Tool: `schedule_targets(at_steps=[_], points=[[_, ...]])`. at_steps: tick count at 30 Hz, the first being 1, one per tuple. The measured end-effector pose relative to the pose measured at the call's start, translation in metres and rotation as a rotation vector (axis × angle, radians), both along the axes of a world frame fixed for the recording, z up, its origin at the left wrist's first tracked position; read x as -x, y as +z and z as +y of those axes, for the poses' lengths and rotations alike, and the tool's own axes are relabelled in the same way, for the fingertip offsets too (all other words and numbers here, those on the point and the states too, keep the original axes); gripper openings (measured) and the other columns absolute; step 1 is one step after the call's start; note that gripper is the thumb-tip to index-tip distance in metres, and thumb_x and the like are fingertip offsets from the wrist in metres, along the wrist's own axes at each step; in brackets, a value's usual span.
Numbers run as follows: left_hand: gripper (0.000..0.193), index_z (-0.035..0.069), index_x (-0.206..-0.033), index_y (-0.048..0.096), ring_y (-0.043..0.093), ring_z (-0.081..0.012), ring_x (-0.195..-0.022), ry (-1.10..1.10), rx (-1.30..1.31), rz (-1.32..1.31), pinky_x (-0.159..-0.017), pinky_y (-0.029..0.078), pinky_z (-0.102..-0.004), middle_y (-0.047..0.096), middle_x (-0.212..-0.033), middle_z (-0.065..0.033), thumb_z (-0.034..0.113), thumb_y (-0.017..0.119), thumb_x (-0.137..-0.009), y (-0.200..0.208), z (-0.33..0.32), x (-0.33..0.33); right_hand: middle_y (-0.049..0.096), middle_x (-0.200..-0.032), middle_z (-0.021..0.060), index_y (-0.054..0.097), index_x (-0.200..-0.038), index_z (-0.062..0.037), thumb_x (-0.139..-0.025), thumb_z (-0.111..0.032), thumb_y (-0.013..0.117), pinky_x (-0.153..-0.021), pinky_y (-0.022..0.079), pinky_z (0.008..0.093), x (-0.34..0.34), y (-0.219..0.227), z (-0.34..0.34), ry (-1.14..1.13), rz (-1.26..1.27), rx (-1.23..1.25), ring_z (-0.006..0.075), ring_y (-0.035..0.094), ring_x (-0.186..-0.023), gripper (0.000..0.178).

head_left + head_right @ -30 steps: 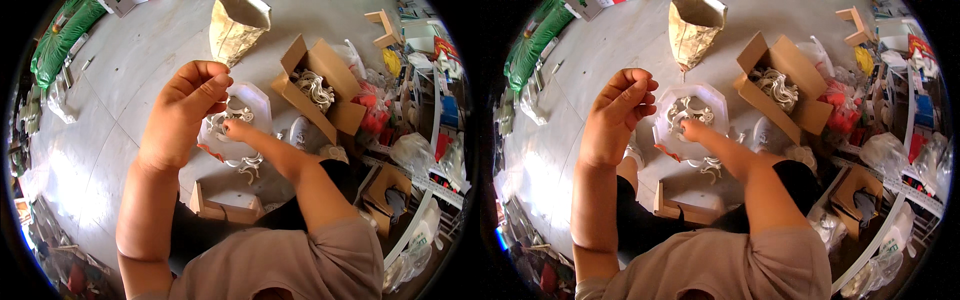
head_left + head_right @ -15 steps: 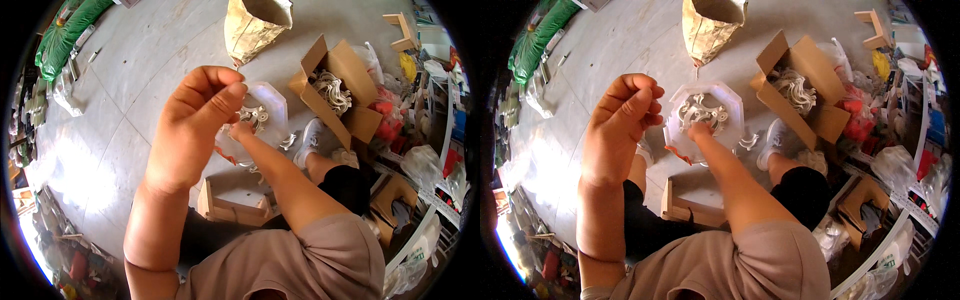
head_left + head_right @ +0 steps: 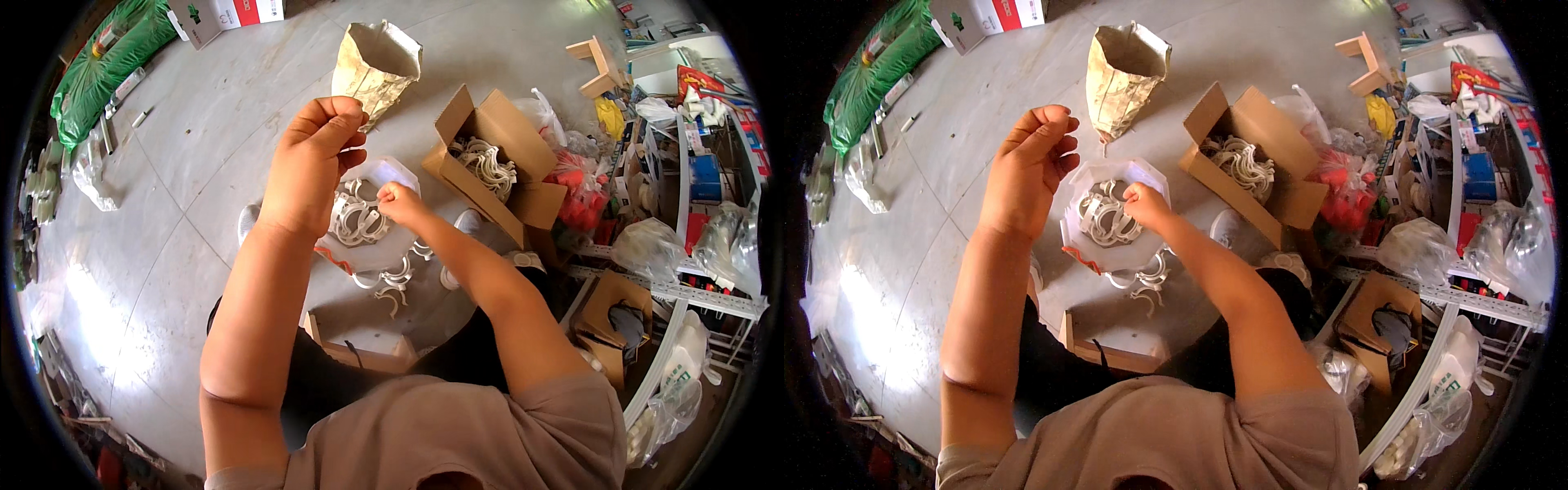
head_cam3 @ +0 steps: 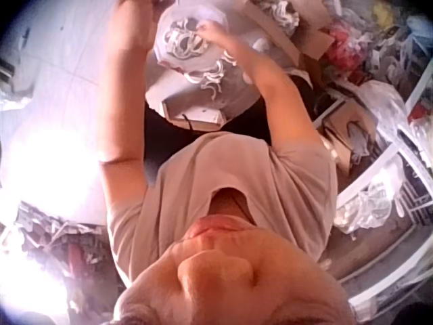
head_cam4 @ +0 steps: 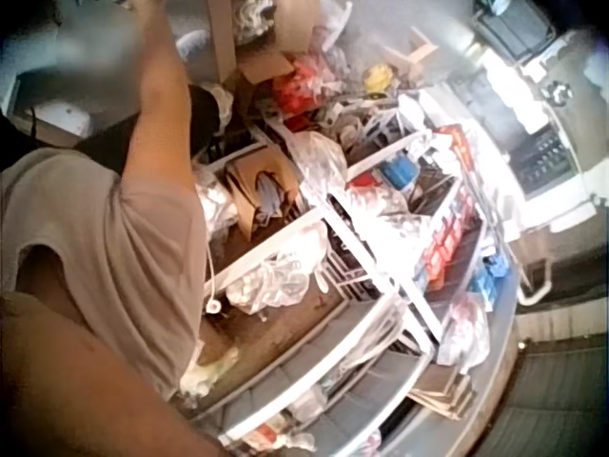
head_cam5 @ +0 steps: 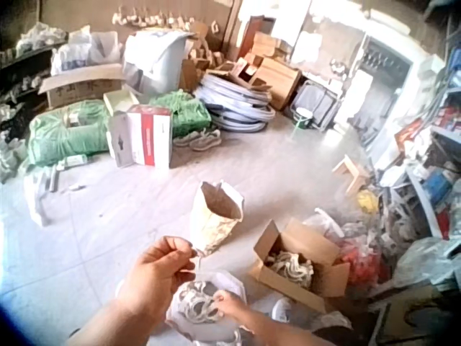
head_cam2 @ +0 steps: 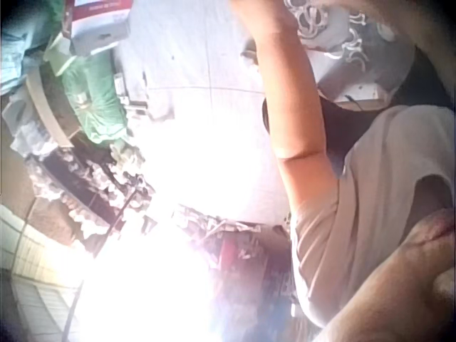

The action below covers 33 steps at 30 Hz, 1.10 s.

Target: The person sits on the floor and repeatedly picks up small white plastic clips and connectors, snaps them together by hand, and places the assembled units into a cardboard box. The person handles the parts one at a time, rotating them to align the pieces before snapping them together.

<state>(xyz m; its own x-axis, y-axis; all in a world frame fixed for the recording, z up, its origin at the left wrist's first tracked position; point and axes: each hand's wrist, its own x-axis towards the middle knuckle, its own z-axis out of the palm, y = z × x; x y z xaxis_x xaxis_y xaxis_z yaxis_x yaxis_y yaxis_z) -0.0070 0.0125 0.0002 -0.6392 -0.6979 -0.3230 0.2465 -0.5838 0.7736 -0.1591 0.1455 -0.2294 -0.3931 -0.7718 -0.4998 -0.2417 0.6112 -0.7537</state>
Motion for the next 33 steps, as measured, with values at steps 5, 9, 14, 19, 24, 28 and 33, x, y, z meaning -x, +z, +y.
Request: schedule_targets(at_steps=[5,9,14,19,24,28,33], points=[[0.01,0.01,-0.092,0.055,0.047,-0.0083,-0.075,-0.029,-0.01,-0.003,-0.07,0.041,-0.0242,0.054,-0.09,-0.0007,0.017,0.054,-0.085,0.004,0.008,-0.005,0.06,-0.078,0.0063,0.06,-0.083,-0.006,-0.067,-0.011,0.06,-0.067,0.046,0.0321,-0.009,-0.078,0.011,0.267,0.327,-0.144,0.0233,0.058,-0.074,0.016],[0.01,0.01,-0.091,0.056,0.048,-0.0081,-0.075,-0.003,-0.007,-0.063,-0.069,0.04,-0.0237,0.054,-0.089,-0.0006,0.017,0.054,-0.084,-0.008,0.006,-0.024,0.049,-0.118,0.0073,0.063,-0.088,-0.0117,-0.072,-0.01,0.056,-0.09,0.034,0.044,-0.046,-0.077,-0.006,0.612,0.603,-0.27,0.0275,0.041,-0.112,0.018],[0.01,0.01,-0.09,0.056,0.048,-0.008,-0.075,0.0,0.011,-0.115,-0.069,0.04,-0.023,0.055,-0.087,-0.0009,0.018,0.054,-0.084,-0.015,0.003,-0.037,0.021,-0.141,0.0009,0.057,-0.111,-0.0166,-0.081,-0.014,0.045,-0.103,0.011,0.0525,-0.064,-0.102,-0.029,1.032,0.806,-0.555,0.0218,0.014,-0.131,0.032],[0.01,0.01,-0.09,0.056,0.048,-0.0079,-0.075,-0.023,0.037,-0.061,-0.069,0.04,-0.0229,0.055,-0.087,-0.0007,0.018,0.054,-0.084,-0.009,-0.002,-0.037,0.03,-0.136,0.0044,0.051,-0.117,-0.0123,-0.083,-0.015,0.041,-0.101,0.017,0.0518,-0.055,-0.092,-0.019,0.898,0.816,-0.394,0.0213,0.022,-0.127,0.035],[0.008,0.009,-0.086,0.055,0.048,-0.0083,-0.075,0.039,-0.006,-0.06,-0.069,0.04,-0.0234,0.054,-0.084,0.0009,0.016,0.054,-0.083,0.0,-0.006,-0.031,0.055,-0.107,0.011,0.061,-0.096,-0.0076,-0.077,-0.01,0.051,-0.083,0.04,0.0407,-0.03,-0.01,-0.009,0.45,0.608,0.184,0.0271,0.056,-0.091,0.022],[0.009,0.01,-0.088,0.054,0.047,-0.0083,-0.076,0.051,0.05,-0.089,-0.07,0.039,-0.0241,0.053,-0.084,0.0017,0.017,0.054,-0.083,-0.007,-0.004,-0.017,0.06,-0.091,0.0121,0.062,-0.092,-0.0019,-0.075,-0.004,0.056,-0.065,0.048,0.0295,-0.01,0.103,-0.011,0.129,0.593,0.537,0.0224,0.06,-0.075,0.018],[0.015,0.009,-0.09,0.054,0.047,-0.0088,-0.079,0.012,0.063,-0.08,-0.073,0.039,-0.0259,0.053,-0.084,0.0024,0.022,0.055,-0.084,-0.016,0.014,0.008,0.059,-0.09,0.0124,0.06,-0.096,0.0011,-0.077,-0.002,0.057,-0.061,0.047,0.0253,-0.005,0.187,0.003,-0.09,0.619,0.624,0.0168,0.06,-0.07,0.019]])
